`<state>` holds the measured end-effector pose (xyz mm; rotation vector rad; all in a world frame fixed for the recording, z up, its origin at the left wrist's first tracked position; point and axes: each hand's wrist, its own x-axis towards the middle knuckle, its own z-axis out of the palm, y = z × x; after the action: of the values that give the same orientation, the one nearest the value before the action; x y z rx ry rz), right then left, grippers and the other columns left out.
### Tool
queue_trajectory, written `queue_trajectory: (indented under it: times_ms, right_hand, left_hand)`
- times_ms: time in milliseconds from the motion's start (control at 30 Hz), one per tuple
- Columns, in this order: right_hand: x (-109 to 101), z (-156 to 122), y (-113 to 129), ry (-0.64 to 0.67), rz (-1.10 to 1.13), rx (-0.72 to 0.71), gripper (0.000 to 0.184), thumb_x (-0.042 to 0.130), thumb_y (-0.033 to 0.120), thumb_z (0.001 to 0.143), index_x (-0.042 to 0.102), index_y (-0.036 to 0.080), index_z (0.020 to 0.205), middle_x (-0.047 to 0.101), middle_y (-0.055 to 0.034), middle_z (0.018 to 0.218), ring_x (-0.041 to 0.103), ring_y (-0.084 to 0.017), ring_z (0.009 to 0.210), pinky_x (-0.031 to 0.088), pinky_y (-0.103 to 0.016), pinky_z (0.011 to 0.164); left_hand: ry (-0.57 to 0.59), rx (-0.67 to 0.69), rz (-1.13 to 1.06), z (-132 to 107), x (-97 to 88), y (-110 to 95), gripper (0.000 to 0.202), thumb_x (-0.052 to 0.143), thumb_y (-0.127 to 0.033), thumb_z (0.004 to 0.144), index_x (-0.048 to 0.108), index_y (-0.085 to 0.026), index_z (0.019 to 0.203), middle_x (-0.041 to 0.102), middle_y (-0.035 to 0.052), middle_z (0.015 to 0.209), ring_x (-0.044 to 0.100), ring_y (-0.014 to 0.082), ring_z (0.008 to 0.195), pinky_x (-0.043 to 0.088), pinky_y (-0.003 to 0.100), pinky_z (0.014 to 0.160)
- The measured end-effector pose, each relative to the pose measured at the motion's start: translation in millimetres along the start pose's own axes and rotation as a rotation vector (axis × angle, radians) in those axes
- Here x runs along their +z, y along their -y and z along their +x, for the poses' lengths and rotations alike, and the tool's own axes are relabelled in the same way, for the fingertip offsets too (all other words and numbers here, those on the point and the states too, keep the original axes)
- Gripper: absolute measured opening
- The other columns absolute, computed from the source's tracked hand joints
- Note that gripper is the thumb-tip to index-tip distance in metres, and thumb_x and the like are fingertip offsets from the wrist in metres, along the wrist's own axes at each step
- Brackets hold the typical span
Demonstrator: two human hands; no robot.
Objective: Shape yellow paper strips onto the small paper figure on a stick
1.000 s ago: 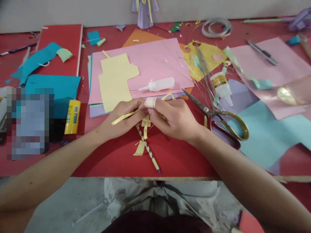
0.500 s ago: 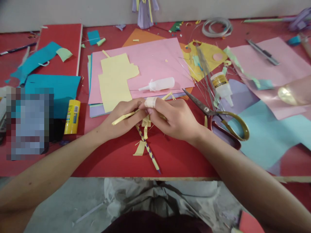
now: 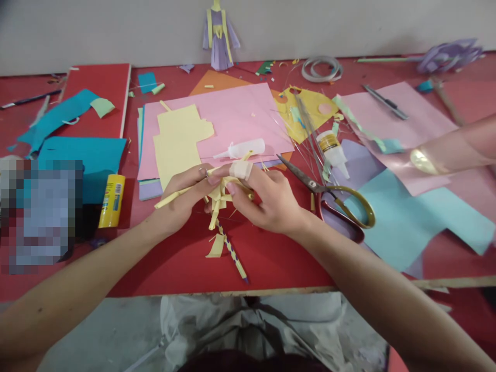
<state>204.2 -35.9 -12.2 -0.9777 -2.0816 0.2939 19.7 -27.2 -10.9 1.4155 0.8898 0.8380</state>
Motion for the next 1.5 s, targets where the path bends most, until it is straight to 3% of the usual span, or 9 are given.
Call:
queue_trajectory:
  times_ms: [300,467,600,1000,1233,1500]
  right_hand:
    - [-0.2,1.0,-1.0,-0.026,-0.030,-0.080,0.018,0.055,0.017,0.087,0.061,0.022,0.103,0.069,0.0020,0.074,0.049,-0.007,0.045,0.042,-0.021,0.048]
    - [-0.9,-0.7,-3.4,0.015,0.002,-0.080,0.020,0.052,0.016,0.089,0.059,0.020,0.107,0.059,0.0062,0.054,0.048,-0.009,0.041,0.041,-0.022,0.046]
    - [-1.1,-2.6,-3.3,0.049,0.091,-0.058,0.024,0.045,0.013,0.092,0.056,0.018,0.113,0.056,0.0073,0.054,0.048,-0.007,0.042,0.042,-0.022,0.048]
    - [5.9,-8.0,-7.3,0.086,0.111,-0.003,0.028,0.047,0.014,0.091,0.056,0.019,0.118,0.058,0.0064,0.056,0.053,-0.007,0.047,0.044,-0.020,0.054]
    - [6.4,-5.6,-10.6,0.100,0.120,-0.080,0.025,0.046,0.014,0.091,0.058,0.017,0.113,0.056,0.0057,0.055,0.052,-0.008,0.047,0.042,-0.020,0.053]
    - [5.5,-5.2,-9.1,0.109,0.178,0.007,0.026,0.044,0.016,0.092,0.054,0.017,0.116,0.054,0.0063,0.056,0.052,-0.007,0.048,0.041,-0.019,0.053]
  left_hand:
    - [-0.061,-0.011,-0.111,0.4,1.0,0.3,0.028,0.055,-0.036,0.091,0.053,-0.017,0.070,0.051,-0.0026,0.065,0.053,0.0074,0.053,0.046,0.019,0.049]
    - [-0.063,-0.083,-0.278,5.3,0.3,3.2,0.024,0.058,-0.034,0.088,0.055,-0.018,0.071,0.050,-0.0034,0.061,0.049,0.0070,0.049,0.044,0.019,0.046]
    - [-0.083,-0.163,-0.339,8.0,-0.9,4.6,0.024,0.059,-0.037,0.087,0.055,-0.018,0.073,0.049,-0.0038,0.061,0.047,0.0072,0.048,0.045,0.021,0.048]
    - [-0.130,-0.135,-0.335,7.6,1.7,4.8,0.026,0.058,-0.037,0.088,0.053,-0.018,0.072,0.048,-0.0034,0.065,0.049,0.0065,0.054,0.043,0.018,0.049]
    - [-0.133,-0.105,-0.286,7.0,3.7,4.4,0.028,0.053,-0.043,0.091,0.055,-0.018,0.078,0.052,-0.0022,0.068,0.052,0.0074,0.054,0.044,0.020,0.050]
    - [-0.132,-0.147,-0.334,9.3,1.8,6.2,0.029,0.055,-0.046,0.089,0.055,-0.018,0.080,0.051,-0.0030,0.062,0.050,0.0079,0.051,0.046,0.022,0.051]
